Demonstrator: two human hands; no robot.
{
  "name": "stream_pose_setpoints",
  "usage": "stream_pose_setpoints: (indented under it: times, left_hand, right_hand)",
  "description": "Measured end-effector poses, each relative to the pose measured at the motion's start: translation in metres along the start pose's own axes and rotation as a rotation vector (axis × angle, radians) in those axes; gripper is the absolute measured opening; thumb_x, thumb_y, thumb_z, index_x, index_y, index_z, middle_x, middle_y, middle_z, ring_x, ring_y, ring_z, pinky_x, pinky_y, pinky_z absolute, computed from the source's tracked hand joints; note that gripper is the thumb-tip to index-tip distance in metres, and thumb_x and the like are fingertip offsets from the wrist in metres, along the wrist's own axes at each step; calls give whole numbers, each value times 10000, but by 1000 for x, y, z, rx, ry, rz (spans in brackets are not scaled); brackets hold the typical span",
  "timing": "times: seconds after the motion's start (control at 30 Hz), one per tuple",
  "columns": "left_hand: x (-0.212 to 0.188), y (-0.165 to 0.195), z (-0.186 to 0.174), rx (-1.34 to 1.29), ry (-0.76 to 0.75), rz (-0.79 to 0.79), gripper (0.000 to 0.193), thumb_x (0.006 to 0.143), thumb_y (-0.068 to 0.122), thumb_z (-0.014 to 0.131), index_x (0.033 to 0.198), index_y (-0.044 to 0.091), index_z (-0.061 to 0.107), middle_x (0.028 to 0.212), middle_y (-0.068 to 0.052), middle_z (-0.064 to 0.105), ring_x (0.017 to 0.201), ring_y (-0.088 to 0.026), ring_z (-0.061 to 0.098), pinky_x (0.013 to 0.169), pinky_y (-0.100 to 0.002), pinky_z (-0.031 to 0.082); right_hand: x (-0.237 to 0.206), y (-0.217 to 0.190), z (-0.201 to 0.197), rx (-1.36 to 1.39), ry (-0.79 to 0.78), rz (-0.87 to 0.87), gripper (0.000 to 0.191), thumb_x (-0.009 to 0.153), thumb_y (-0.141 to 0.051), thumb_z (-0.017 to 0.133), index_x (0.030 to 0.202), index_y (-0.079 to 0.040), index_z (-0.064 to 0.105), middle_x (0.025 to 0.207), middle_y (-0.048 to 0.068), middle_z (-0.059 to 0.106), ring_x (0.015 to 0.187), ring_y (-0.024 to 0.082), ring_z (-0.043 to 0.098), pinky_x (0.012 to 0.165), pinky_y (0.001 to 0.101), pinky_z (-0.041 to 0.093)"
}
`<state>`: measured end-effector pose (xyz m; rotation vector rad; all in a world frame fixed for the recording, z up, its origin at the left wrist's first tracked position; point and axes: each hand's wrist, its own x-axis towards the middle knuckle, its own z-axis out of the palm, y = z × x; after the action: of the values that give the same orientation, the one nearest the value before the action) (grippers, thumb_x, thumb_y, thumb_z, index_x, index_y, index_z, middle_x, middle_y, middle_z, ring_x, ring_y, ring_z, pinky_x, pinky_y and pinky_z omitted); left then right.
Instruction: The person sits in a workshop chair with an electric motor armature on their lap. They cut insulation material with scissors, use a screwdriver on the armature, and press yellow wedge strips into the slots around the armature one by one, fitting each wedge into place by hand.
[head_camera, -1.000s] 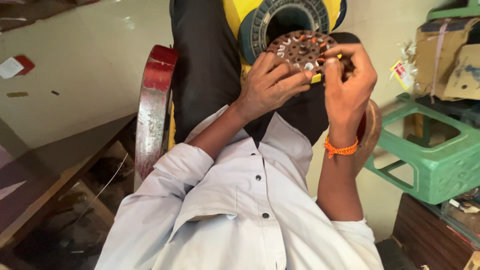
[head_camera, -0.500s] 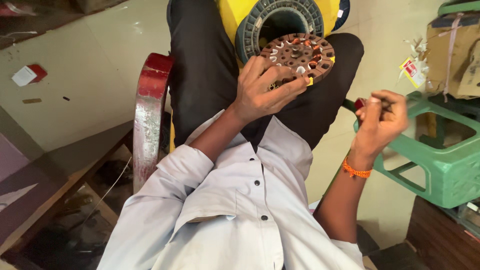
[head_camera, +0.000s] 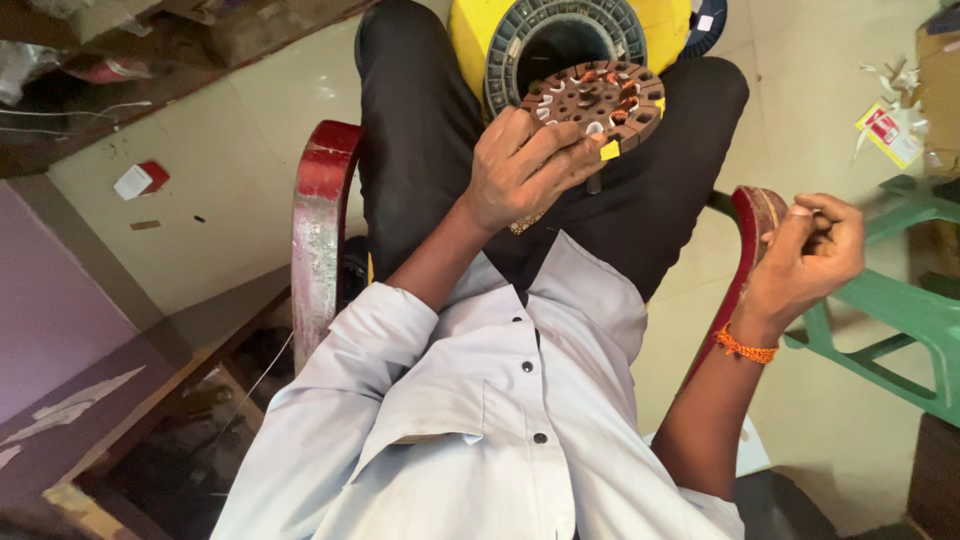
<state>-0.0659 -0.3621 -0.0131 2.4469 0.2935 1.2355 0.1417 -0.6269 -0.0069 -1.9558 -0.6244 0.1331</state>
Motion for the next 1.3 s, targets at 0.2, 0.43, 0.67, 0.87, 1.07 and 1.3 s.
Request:
stream_pose_setpoints:
  times: [0.2,0.43,0.67,0.87,1.07,1.3]
  left_hand:
    - [-2,8,2,139,29,30,341,874,192,920,1167,124,759,1108,63,648,843,-158,568,690,-324,443]
    - [-12,-2,1,81,-73,-22,463,897,274,906,1300,147,716,1125,64,624,890,-166,537,770,-334,457]
    - [-22,-24,-4,-46,-122,-159,671,836,383,899,1392,144,609,1172,-8,601,1022,-246,539,909,-374,494]
    - [-23,-33,-8,-112,-242,-226,514,788,186,878,1253,130,667,1153,-35,606,1023,-261,560,902,-387,520]
    - [-25,-27,-5,-150,-180,-317,482,783,-13,798,1238,97,686,1109,-32,623,1006,-246,591,820,-368,555]
    - [-22,-20,-7,-107,-118,-280,411,769,12,820,1153,103,707,1045,-9,645,930,-217,604,744,-345,556]
  right_hand:
    - [-8,5,4,-2,2,13,58,1105,72,563,1102,85,620,946,59,609,696,82,538,622,218,466]
    - [-17,5,10,-69,-49,4,73,1073,74,579,1099,61,647,930,33,620,757,77,529,685,229,446]
    - [-12,-1,14,-211,-97,-36,91,1049,42,615,1112,64,677,969,41,637,804,92,495,728,262,436]
    - [-12,-8,14,-156,-126,-44,138,1099,-48,624,1178,55,672,987,48,627,847,99,534,768,261,467]
    - [-11,-11,15,-269,-146,-89,163,1114,-123,661,1133,34,698,1002,90,709,832,132,616,764,285,510]
    - [-7,-15,15,-269,-148,-134,280,1142,-238,674,1076,32,702,986,97,734,816,150,635,744,295,503]
